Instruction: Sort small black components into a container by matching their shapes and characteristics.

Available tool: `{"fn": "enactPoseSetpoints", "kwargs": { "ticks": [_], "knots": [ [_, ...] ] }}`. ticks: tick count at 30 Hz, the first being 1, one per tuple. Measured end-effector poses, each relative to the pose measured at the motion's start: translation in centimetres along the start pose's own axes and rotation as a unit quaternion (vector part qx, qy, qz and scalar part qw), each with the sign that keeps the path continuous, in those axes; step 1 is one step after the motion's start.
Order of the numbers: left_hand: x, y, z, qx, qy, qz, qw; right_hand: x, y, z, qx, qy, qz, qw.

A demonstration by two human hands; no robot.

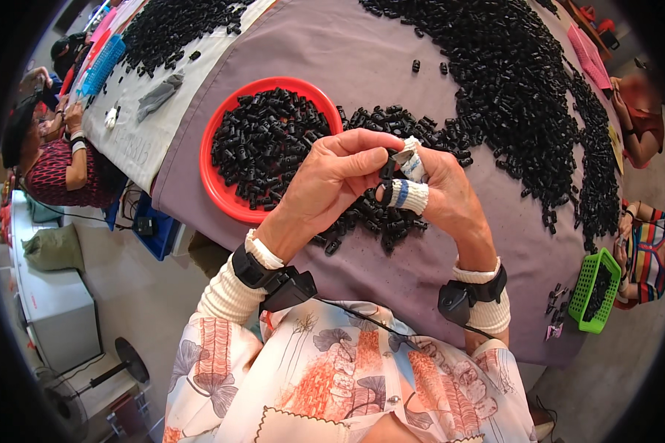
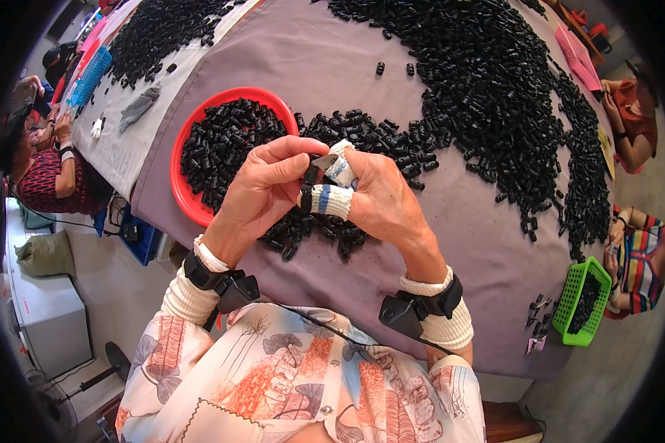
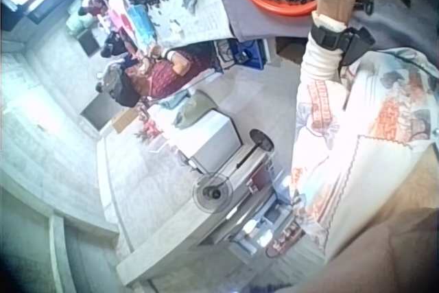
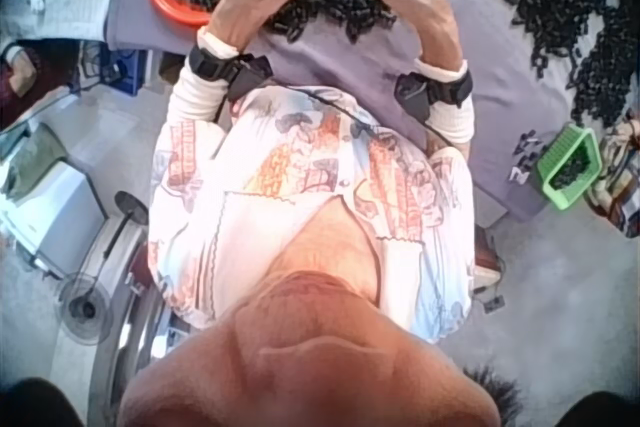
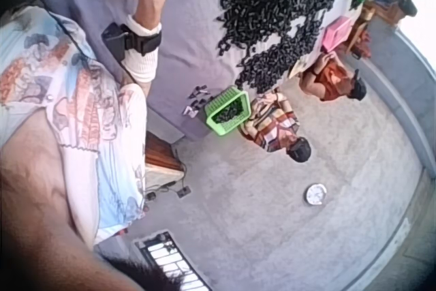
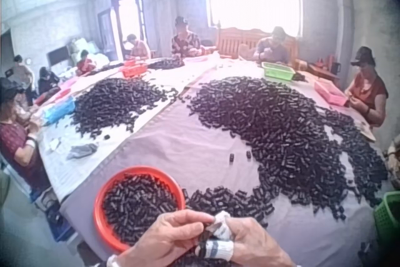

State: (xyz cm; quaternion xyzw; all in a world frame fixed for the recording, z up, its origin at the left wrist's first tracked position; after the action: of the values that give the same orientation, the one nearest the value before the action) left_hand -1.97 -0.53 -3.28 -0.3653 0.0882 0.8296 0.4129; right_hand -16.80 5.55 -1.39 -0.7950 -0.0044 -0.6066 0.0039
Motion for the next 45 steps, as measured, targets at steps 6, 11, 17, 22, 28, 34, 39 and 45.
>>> {"fn": "enactPoseSetpoints", "kwargs": {
  "ticks": [6,11,17,22,28,34,39,45],
  "knots": [
    [0.0,-0.1,0.0,0.000,-0.005,0.002,1.000,-0.1,0.0,0.2,-0.002,-0.003,-0.007,1.000],
    [0.1,-0.1,0.0,-0.001,0.007,0.003,1.000,-0.5,-0.1,0.2,-0.001,-0.036,-0.009,0.999],
    [0.3,-0.3,-0.3,-0.008,0.000,0.003,1.000,-0.8,-0.1,0.7,-0.012,-0.048,-0.042,0.998],
    [0.4,-0.1,0.0,-0.010,-0.037,0.002,0.999,-0.9,-0.1,0.8,-0.080,0.054,-0.028,0.995],
    [0.4,-0.3,0.3,-0.025,0.042,0.031,0.998,-0.6,-0.3,0.6,-0.073,0.053,0.026,0.996],
    [0.7,0.1,0.7,-0.091,0.045,0.022,0.995,-1.1,-0.3,0.9,-0.082,0.054,0.004,0.995],
    [0.8,0.1,0.3,-0.082,0.022,0.017,0.996,-1.3,-0.2,1.0,-0.079,0.059,0.005,0.995],
    [0.8,0.0,0.0,-0.095,0.042,0.022,0.994,-1.0,-0.2,1.0,-0.083,0.064,0.016,0.994]
  ]
}}
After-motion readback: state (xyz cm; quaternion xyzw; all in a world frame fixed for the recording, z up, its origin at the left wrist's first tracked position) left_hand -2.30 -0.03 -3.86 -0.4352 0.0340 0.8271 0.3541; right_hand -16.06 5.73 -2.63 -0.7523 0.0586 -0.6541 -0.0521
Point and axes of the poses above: each hand's wrist, its own y-axis towards the middle knuckle, its own z-axis out of the palm, x = y × z, the point moved 2 cm from there along y, towards the middle knuckle, and after that the axes turned 3 degrees about -x, right-handed, at the moved point
